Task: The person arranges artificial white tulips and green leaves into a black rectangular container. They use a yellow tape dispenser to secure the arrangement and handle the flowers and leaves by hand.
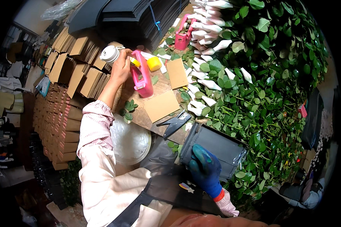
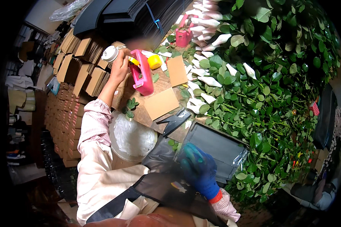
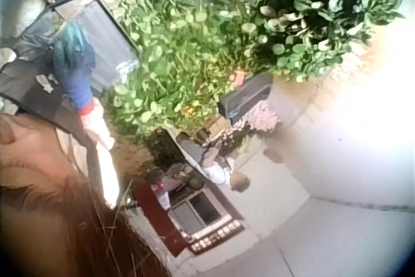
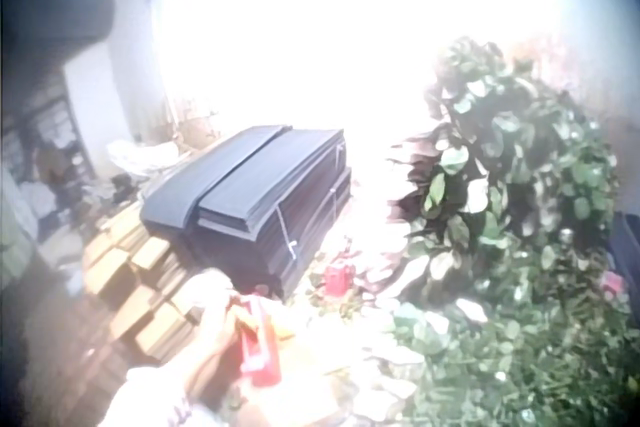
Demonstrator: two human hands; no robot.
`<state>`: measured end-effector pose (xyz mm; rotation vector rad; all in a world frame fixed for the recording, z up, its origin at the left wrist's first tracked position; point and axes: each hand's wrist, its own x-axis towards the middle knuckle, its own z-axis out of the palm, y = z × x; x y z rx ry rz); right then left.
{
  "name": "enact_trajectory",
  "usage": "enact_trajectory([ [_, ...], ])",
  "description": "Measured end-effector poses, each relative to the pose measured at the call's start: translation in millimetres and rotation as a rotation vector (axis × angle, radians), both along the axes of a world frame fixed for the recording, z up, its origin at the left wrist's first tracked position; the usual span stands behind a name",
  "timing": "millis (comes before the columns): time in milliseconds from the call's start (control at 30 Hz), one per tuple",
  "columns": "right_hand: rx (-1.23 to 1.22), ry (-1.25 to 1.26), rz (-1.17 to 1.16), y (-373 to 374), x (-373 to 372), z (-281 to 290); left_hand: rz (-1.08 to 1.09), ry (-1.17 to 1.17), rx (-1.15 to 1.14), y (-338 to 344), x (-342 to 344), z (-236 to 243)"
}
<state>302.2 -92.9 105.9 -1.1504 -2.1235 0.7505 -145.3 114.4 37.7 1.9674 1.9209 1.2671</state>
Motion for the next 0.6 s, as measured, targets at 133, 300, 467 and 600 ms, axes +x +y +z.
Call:
enact_trajectory([
  [133,0.005,-0.005,-0.008,-1,-2,2,-0.046,-0.081,-0.161,-6,3,14],
  [300,0.021,-0.008,-0.004,1,0,4,-0.114,-0.026,-0.221,-12,2,16],
  [467,0.054,-0.001,0.005,0,4,-3,-0.173,0.085,-0.161,-16,11,-1],
  [600,0.018,-0.006,0.000,0,3,0,-0.157,0.063,-0.204,-18,12,-4],
])
